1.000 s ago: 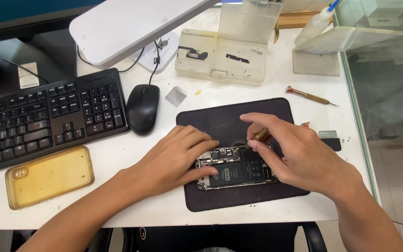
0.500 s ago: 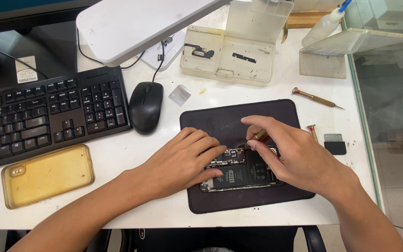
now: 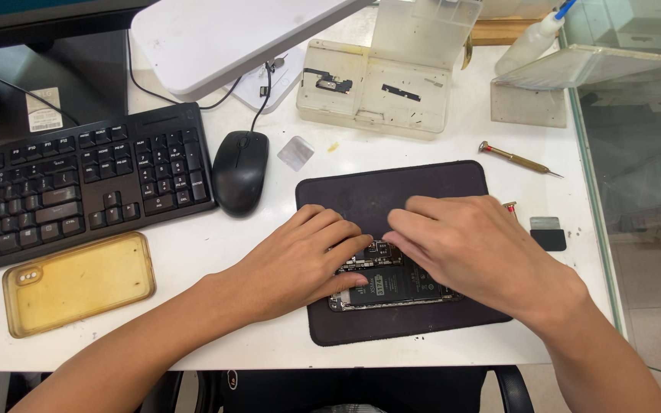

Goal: The person disassembles a smartphone on a workbench, using a screwdriver to remove screws and tweezers to handle small components. They separate the screen from the chassis, remove internal parts, and place them into a compartmentalized tray.

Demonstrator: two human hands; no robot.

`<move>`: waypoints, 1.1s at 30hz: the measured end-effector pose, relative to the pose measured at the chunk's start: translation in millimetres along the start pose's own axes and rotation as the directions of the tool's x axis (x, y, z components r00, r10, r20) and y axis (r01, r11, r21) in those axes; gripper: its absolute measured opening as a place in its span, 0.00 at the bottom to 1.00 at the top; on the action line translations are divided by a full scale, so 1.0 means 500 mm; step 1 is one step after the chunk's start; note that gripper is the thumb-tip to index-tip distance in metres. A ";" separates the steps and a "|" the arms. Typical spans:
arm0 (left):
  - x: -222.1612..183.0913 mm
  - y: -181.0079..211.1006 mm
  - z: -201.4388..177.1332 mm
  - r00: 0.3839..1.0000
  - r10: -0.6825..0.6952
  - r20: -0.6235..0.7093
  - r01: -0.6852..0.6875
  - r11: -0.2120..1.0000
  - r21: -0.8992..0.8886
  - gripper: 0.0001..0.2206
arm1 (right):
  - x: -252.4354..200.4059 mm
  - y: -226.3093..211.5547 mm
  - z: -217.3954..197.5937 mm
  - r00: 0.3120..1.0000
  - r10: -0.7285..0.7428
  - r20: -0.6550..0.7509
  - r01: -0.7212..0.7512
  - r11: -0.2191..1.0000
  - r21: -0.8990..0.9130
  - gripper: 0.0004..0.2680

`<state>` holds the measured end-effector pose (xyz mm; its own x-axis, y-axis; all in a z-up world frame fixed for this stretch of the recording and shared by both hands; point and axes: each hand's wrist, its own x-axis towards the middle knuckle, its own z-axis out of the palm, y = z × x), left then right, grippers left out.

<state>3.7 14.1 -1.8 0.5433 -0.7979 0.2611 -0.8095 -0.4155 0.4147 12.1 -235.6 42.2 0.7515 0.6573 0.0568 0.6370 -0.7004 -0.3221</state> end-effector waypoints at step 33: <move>0.053 0.000 -0.007 0.986 -0.150 -0.071 0.130 0.964 -0.230 0.15 | -0.030 0.019 -0.022 0.973 0.062 -0.223 0.021 0.936 0.351 0.24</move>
<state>18.7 -5.4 8.0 0.6728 -0.6936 0.2575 -0.6591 -0.4038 0.6345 8.7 -255.2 49.0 0.8088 0.5341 0.2461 0.5518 -0.5445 -0.6317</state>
